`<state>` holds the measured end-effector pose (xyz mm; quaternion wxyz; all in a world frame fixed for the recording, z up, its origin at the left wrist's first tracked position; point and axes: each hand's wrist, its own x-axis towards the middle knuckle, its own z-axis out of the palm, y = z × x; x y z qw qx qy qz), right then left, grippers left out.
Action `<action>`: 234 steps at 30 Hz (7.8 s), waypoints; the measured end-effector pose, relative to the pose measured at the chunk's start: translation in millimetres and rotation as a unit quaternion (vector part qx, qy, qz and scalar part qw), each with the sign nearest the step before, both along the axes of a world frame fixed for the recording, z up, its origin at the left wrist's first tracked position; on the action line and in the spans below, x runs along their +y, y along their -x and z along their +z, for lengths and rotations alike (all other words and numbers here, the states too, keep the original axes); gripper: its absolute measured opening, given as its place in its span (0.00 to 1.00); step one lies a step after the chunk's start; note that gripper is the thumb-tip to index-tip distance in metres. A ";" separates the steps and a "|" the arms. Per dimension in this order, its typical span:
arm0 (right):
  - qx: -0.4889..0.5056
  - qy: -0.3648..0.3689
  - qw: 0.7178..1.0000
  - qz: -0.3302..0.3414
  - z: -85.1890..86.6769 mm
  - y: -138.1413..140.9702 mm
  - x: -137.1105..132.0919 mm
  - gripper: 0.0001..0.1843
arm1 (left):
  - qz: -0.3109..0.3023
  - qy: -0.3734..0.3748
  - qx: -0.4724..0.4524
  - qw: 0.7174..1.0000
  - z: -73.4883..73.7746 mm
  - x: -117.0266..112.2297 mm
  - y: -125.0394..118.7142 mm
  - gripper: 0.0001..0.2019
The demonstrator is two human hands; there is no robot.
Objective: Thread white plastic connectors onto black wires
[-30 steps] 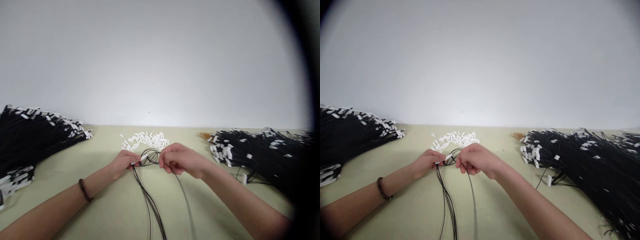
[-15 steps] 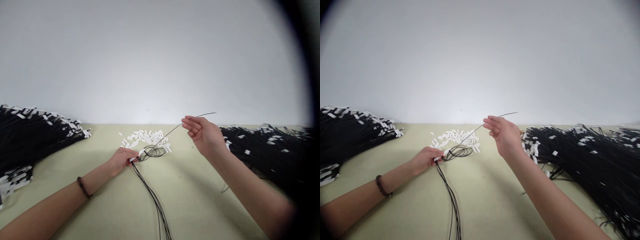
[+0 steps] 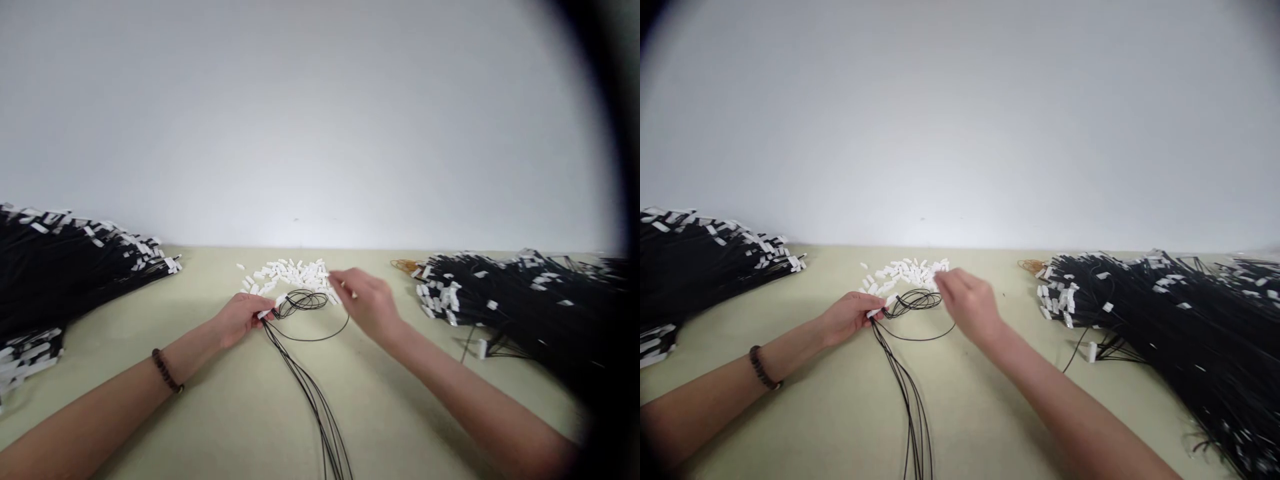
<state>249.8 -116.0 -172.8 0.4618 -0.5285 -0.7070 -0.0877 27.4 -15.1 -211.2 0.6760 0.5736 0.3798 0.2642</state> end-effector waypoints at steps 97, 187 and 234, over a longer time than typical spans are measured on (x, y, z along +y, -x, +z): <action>0.359 0.297 0.871 0.158 -51.4 67.8 -0.3 0.09 | -0.091 -0.170 0.033 0.981 7.1 -21.2 2.1 0.16; 0.002 0.254 0.966 0.045 -48.5 95.0 -6.8 0.11 | -0.165 -0.092 0.128 0.974 14.6 -9.2 0.0 0.14; 0.081 0.161 0.982 0.063 -27.5 57.1 -4.4 0.10 | -0.066 0.004 0.013 0.998 -0.7 -1.2 -0.1 0.15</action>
